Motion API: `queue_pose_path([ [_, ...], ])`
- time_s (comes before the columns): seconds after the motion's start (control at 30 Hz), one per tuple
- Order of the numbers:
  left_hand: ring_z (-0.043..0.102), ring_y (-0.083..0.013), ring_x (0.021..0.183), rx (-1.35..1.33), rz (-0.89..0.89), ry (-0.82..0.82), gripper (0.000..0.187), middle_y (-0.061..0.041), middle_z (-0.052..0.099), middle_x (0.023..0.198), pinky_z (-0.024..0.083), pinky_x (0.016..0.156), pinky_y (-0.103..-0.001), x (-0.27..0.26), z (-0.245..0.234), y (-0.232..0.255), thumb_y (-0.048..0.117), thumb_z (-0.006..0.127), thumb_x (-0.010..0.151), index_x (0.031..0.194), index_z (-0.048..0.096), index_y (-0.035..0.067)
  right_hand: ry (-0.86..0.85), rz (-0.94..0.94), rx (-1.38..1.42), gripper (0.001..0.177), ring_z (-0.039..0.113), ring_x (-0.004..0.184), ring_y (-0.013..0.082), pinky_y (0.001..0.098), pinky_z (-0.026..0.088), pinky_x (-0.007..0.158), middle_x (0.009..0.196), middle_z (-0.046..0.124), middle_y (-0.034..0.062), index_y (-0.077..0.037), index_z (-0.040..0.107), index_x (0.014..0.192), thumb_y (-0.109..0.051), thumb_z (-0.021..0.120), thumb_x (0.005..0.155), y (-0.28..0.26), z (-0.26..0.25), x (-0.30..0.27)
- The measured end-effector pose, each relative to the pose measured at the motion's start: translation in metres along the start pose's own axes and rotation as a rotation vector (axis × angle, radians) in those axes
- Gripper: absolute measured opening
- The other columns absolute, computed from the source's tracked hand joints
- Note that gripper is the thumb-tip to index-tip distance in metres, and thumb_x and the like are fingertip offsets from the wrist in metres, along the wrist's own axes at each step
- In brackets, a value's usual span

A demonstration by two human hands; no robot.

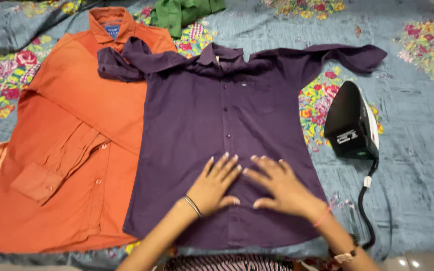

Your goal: The person irons an orange long-sleeved shirt laid out on a bed, smoothing the collar, sleeves, and body with a handheld iron. After finishing the orange shirt, the person picks up a purple shirt, lays it flat, and begins ironing it in the same manner.

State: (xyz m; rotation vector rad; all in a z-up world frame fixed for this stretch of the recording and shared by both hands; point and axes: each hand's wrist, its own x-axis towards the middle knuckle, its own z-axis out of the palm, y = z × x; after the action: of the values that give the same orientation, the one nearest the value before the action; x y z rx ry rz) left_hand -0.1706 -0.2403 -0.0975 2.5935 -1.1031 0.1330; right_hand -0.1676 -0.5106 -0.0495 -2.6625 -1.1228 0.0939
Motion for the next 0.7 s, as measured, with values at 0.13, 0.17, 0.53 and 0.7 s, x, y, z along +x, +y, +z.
queue_pose_path([
  [0.13, 0.014, -0.0360, 0.156, 0.009, 0.075, -0.042, 0.089, -0.020, 0.024, 0.166, 0.006, 0.120, -0.060, -0.020, 0.013, 0.007, 0.066, 0.049, 0.096, 0.157, 0.032, 0.003, -0.117, -0.134, 0.013, 0.092, 0.012, 0.154, 0.0461, 0.0741, 0.009, 0.114, 0.164, 0.019, 0.0220, -0.013, 0.037, 0.155, -0.062, 0.071, 0.085, -0.013, 0.016, -0.008],
  [0.17, 0.014, -0.0372, 0.154, -0.050, 0.083, -0.114, 0.088, -0.021, 0.025, 0.165, 0.006, 0.119, -0.061, -0.022, 0.007, 0.004, 0.064, 0.051, 0.095, 0.156, 0.033, 0.003, -0.148, -0.148, 0.038, 0.091, 0.009, 0.155, 0.0456, 0.0751, 0.007, 0.115, 0.164, 0.017, 0.0212, -0.013, 0.037, 0.156, -0.062, 0.070, 0.087, -0.011, 0.010, -0.007],
  [0.53, 0.062, -0.0352, 0.115, -0.019, -0.257, 0.180, 0.036, -0.014, 0.067, 0.127, 0.052, 0.099, -0.048, 0.164, -0.087, -0.208, 0.029, 0.068, 0.093, 0.122, 0.066, 0.008, -0.155, -0.011, 0.111, 0.062, 0.055, 0.130, 0.0332, 0.0436, 0.044, 0.108, 0.141, 0.059, 0.0118, -0.014, 0.055, 0.143, -0.043, 0.069, 0.090, 0.186, -0.078, 0.188],
  [0.7, 0.066, -0.0378, 0.103, 0.305, -0.392, 0.234, 0.058, -0.017, 0.068, 0.115, 0.053, 0.080, -0.051, 0.214, -0.051, -0.352, 0.023, 0.075, 0.072, 0.127, 0.065, 0.007, 0.305, 0.135, -0.221, 0.048, 0.059, 0.123, 0.0351, 0.0493, 0.047, 0.097, 0.135, 0.063, 0.0124, -0.015, 0.063, 0.132, -0.031, 0.068, 0.087, 0.287, -0.069, 0.279],
])
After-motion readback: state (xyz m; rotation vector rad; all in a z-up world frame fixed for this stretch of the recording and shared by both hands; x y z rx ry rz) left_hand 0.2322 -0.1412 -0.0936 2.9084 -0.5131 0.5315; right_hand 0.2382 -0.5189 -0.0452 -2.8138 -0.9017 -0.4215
